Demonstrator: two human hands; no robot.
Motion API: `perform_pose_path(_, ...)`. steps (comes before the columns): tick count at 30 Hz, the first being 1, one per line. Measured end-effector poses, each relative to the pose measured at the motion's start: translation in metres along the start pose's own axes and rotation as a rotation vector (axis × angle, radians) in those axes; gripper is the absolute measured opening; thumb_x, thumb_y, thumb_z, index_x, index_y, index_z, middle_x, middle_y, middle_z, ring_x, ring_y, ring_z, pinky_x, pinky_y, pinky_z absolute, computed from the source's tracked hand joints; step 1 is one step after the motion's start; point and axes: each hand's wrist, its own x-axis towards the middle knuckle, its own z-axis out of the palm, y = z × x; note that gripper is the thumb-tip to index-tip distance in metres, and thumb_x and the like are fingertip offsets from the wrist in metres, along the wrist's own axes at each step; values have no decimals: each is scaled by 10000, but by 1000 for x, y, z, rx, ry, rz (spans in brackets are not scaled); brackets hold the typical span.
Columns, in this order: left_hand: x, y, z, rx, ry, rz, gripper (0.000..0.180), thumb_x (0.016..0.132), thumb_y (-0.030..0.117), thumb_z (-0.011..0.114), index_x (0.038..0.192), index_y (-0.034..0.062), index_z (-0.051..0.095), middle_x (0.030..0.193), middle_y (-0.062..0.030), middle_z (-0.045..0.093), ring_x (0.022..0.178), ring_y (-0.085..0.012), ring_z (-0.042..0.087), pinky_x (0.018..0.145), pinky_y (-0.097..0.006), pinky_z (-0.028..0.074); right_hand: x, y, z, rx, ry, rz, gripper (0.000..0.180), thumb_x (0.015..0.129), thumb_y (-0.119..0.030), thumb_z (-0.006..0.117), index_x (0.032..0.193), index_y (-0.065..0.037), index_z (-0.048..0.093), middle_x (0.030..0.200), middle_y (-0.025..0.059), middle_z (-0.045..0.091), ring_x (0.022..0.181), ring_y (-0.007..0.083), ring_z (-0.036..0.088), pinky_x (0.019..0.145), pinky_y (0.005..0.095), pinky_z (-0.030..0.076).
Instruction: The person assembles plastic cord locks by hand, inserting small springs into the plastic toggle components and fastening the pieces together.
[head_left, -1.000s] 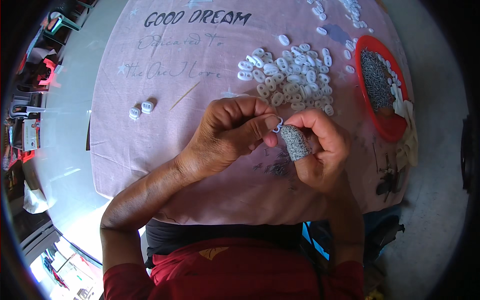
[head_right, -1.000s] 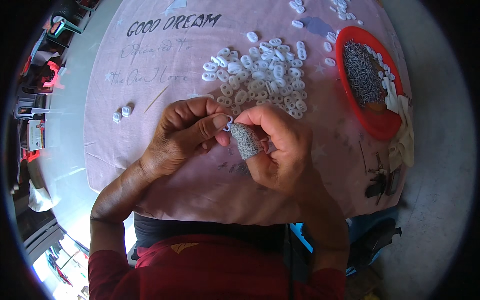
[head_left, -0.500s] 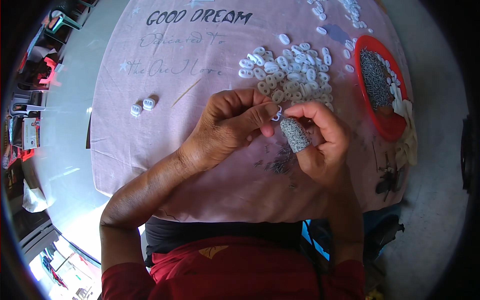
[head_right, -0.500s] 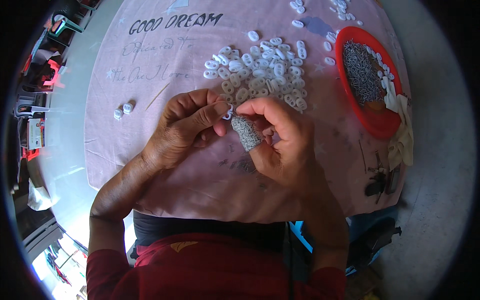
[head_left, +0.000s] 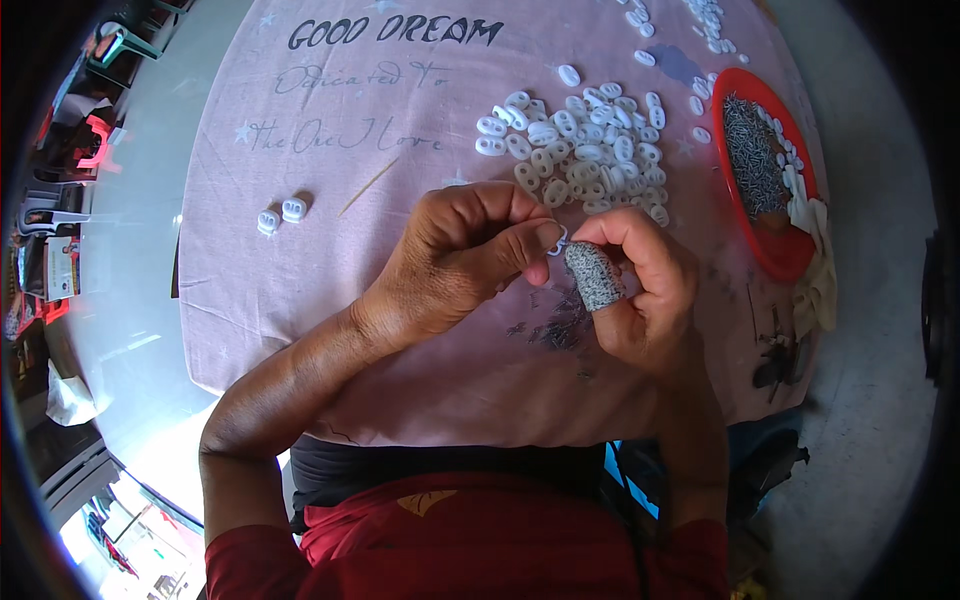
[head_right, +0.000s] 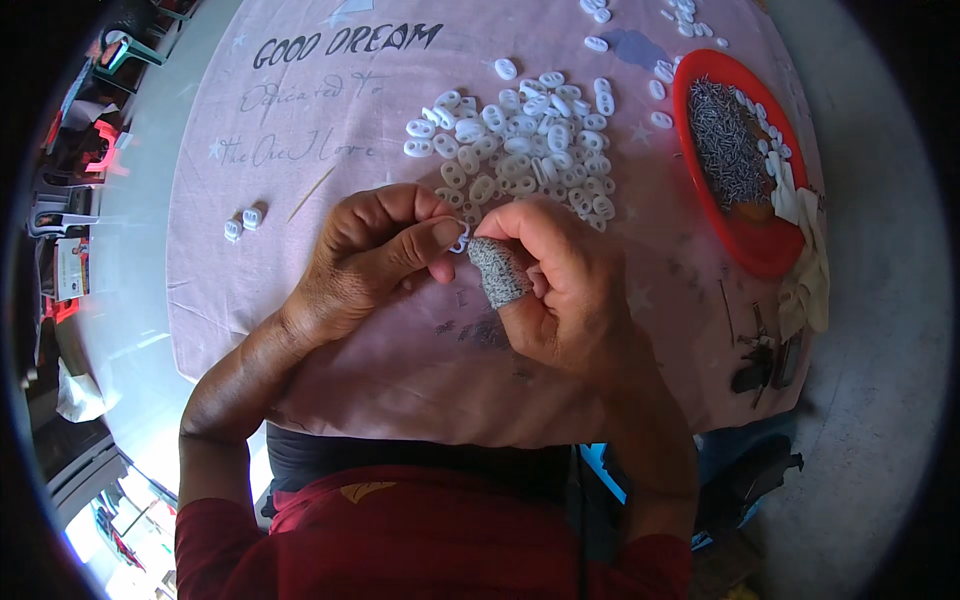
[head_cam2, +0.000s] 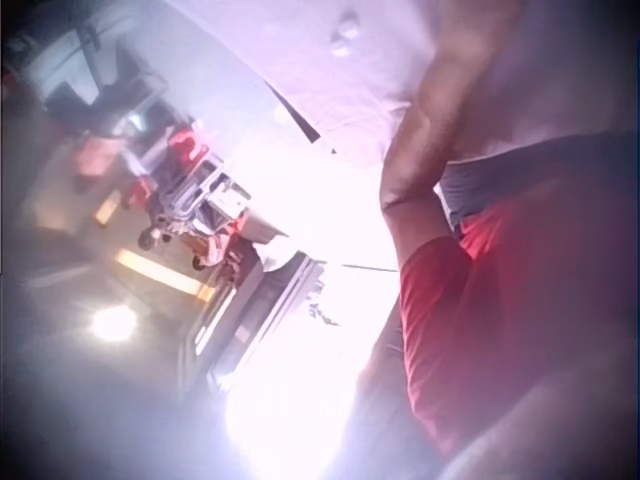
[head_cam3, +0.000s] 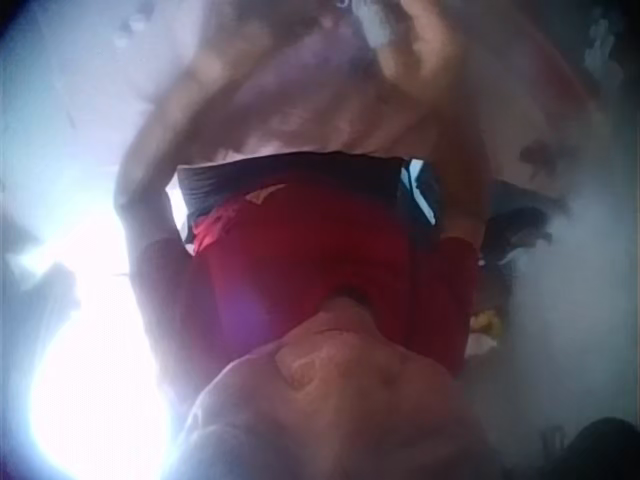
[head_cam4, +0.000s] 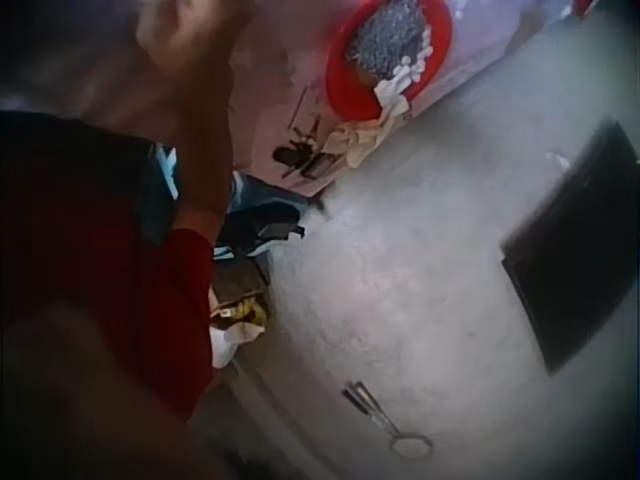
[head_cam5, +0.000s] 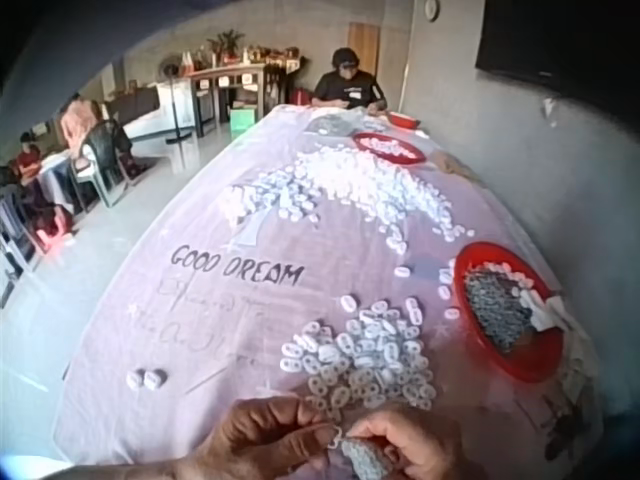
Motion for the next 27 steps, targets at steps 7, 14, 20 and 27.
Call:
perform_pose_path(7,-3,-6,1,-74,-1,-17,147,960,200,624,1008,62,643,738,29,631,614,0,495,545,-147,372,2,1,4,20,21,-78,236,743,102,594,945,-18,609,784,81,599,615,134,577,539,248,457)
perform_pose_path(14,-5,-4,6,-102,50,-3,132,964,196,616,981,67,635,728,29,620,606,-4,494,540,-149,378,1,-1,6,24,30,-101,242,740,103,592,953,-11,612,778,96,600,638,165,601,562,258,472)
perform_pose_path(20,1,0,2,-123,47,-2,149,974,219,598,929,78,622,689,31,594,529,-4,440,461,-158,318,3,6,5,178,47,20,195,796,18,671,985,-9,633,805,44,637,690,87,590,593,227,474)
perform_pose_path(27,1,-1,0,-52,24,-2,145,970,201,600,973,61,637,691,26,609,525,1,448,471,-149,337,5,-1,-6,73,-22,21,202,767,43,663,956,-21,632,794,17,615,635,34,505,526,179,373)
